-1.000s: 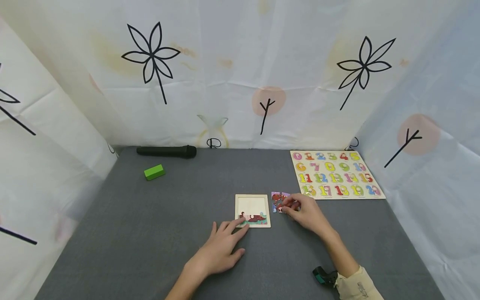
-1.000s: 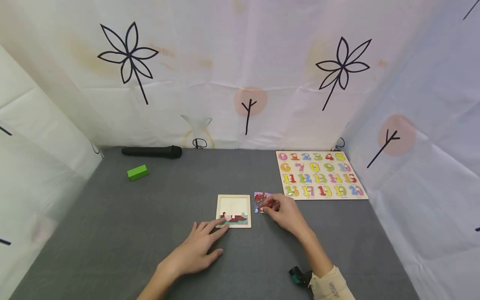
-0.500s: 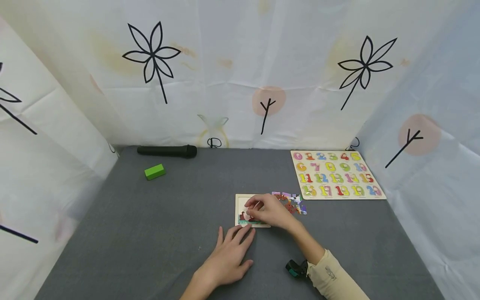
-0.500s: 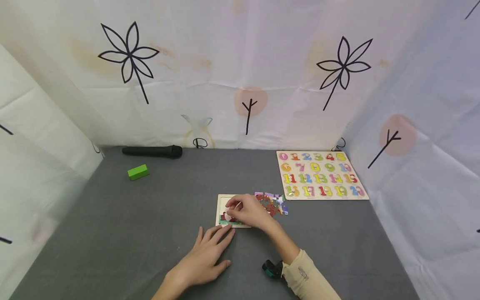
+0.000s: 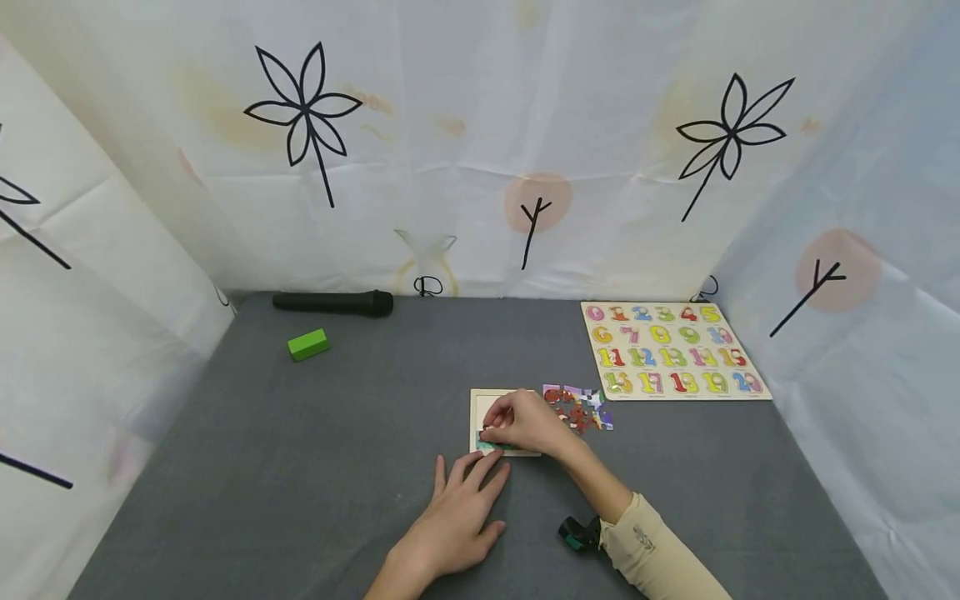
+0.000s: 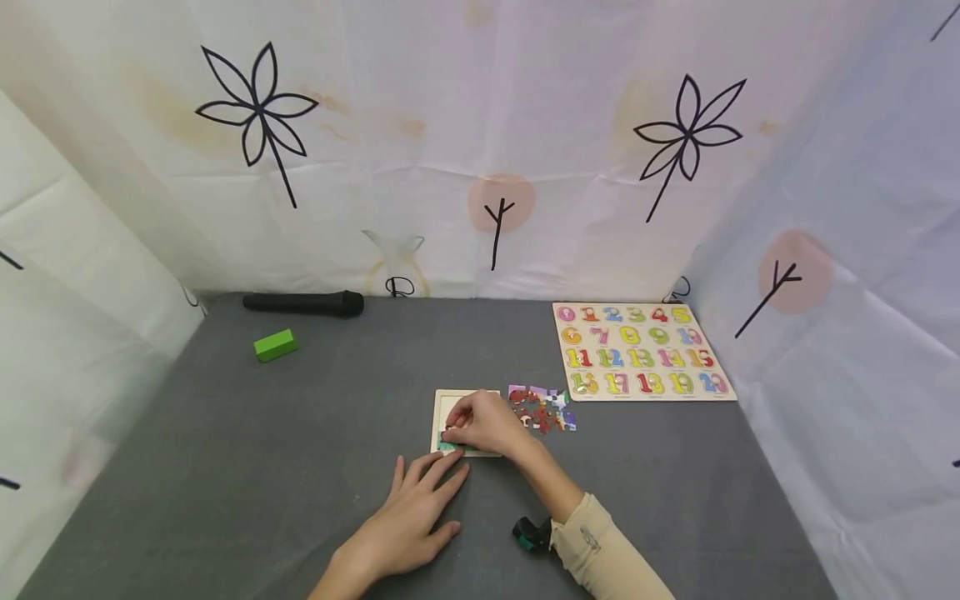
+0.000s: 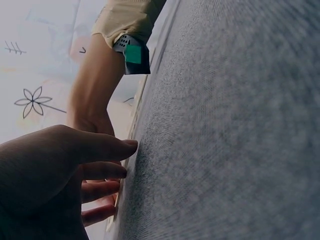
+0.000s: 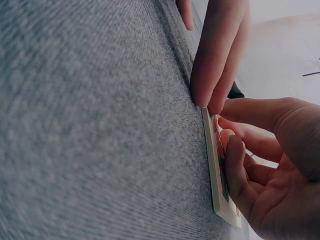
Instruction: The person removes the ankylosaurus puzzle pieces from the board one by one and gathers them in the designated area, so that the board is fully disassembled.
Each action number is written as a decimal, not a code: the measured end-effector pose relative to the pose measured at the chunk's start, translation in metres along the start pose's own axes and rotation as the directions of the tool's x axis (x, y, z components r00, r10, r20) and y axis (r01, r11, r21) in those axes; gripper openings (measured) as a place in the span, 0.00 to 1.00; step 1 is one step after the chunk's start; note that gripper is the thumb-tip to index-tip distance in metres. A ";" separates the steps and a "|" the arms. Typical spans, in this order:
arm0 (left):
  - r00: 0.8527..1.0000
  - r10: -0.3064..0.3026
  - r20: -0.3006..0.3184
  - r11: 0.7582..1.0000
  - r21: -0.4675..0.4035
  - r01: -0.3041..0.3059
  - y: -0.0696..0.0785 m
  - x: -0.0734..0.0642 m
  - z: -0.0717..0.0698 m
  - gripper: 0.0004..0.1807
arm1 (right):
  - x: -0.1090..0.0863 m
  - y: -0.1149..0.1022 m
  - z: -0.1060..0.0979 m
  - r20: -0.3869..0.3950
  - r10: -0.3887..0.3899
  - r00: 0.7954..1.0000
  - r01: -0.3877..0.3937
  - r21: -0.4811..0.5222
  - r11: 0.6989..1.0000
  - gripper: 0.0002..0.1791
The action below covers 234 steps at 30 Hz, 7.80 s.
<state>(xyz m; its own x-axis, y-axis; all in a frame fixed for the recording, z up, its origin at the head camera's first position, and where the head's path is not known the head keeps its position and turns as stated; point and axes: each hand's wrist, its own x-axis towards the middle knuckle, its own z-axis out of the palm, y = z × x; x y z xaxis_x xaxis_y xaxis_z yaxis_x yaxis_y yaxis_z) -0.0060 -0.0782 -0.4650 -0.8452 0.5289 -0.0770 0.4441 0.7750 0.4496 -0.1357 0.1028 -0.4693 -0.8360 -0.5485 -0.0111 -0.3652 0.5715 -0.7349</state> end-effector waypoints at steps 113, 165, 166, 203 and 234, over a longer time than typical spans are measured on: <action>0.999 0.038 -0.026 0.994 -0.098 -0.040 -0.046 0.006 -0.030 0.30 | -0.018 0.010 -0.009 -0.022 -0.010 1.000 0.011 0.037 0.999 0.11; 0.998 -0.059 -0.011 0.987 -0.148 0.056 -0.054 0.011 -0.025 0.30 | -0.077 0.043 -0.049 -0.101 0.003 0.995 0.028 0.307 0.951 0.06; 0.998 -0.057 -0.014 0.988 -0.148 0.055 -0.054 0.011 -0.025 0.30 | -0.080 0.045 -0.054 -0.103 0.016 0.995 0.015 0.297 0.955 0.06; 0.998 -0.049 -0.035 0.991 -0.129 0.044 -0.052 0.011 -0.025 0.29 | -0.106 0.044 -0.062 -0.261 0.104 0.960 -0.147 -0.149 0.978 0.05; 0.997 -0.071 0.013 0.985 -0.154 0.073 -0.051 0.012 -0.026 0.30 | -0.038 0.015 -0.029 0.016 0.031 0.999 -0.031 -0.028 0.999 0.08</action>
<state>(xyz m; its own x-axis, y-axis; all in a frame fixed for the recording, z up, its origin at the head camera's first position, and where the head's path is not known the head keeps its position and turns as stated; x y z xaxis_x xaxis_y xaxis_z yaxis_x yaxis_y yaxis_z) -0.0467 -0.1205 -0.4655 -0.8707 0.4768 -0.1205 0.3305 0.7488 0.5746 -0.1216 0.1499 -0.4606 -0.8405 -0.5399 -0.0449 -0.3506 0.6051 -0.7148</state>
